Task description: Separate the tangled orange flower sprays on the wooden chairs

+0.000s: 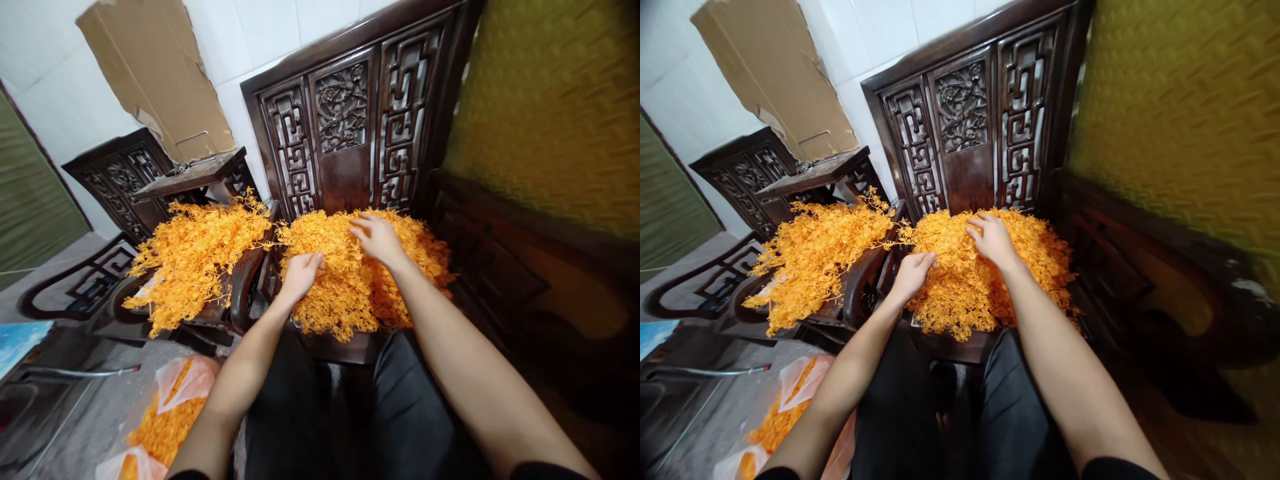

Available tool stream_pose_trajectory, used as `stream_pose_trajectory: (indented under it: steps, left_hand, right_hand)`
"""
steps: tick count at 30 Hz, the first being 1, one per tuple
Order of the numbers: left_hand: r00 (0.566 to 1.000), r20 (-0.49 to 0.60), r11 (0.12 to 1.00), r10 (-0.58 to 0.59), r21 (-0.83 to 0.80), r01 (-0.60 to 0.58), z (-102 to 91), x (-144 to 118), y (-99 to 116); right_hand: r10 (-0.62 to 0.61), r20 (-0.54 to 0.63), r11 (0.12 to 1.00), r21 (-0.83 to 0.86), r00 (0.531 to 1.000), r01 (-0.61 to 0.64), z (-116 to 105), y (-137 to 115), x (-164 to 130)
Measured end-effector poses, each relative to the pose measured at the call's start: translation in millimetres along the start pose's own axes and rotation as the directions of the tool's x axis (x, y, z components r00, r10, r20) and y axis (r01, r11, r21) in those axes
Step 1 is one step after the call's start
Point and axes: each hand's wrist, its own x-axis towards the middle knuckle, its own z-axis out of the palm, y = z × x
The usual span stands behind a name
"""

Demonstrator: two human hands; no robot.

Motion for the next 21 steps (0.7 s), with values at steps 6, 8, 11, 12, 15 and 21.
stream_pose_trajectory:
  steps: [6,8,11,12,15,21]
  left_hand:
    - [0.989,-0.147,0.999,0.025,0.028,-0.021,3.7,0.9,4.9]
    - [0.983,-0.184,0.999,0.018,0.035,-0.012,1.7,-0.4,7.0]
    - [0.979,-0.205,1.0,-0.001,-0.002,0.0,-1.6,-3.1,8.3]
    - [0.979,-0.203,1.0,-0.002,-0.02,-0.002,-2.0,-4.2,8.5]
    - [0.978,-0.203,0.997,0.047,-0.056,-0.06,-0.4,-7.9,10.2]
    - [0.97,-0.216,0.989,0.116,-0.06,-0.132,3.7,-7.3,15.2]
  right_hand:
    - [0.09,0.176,0.917,0.371,0.98,-0.15,0.3,-49.9,-19.8]
    - [0.132,0.278,0.849,0.464,0.952,-0.253,-3.9,-59.6,-24.9]
    - [0.12,0.353,0.82,0.491,0.928,-0.293,-10.2,-63.5,-27.5]
    - [0.135,0.33,0.827,0.481,0.934,-0.289,-10.8,-62.4,-26.5]
    - [0.272,0.116,0.792,0.538,0.955,-0.291,-6.1,-55.9,-17.8]
    - [0.51,0.145,0.452,0.793,0.848,-0.408,18.4,-54.2,1.1]
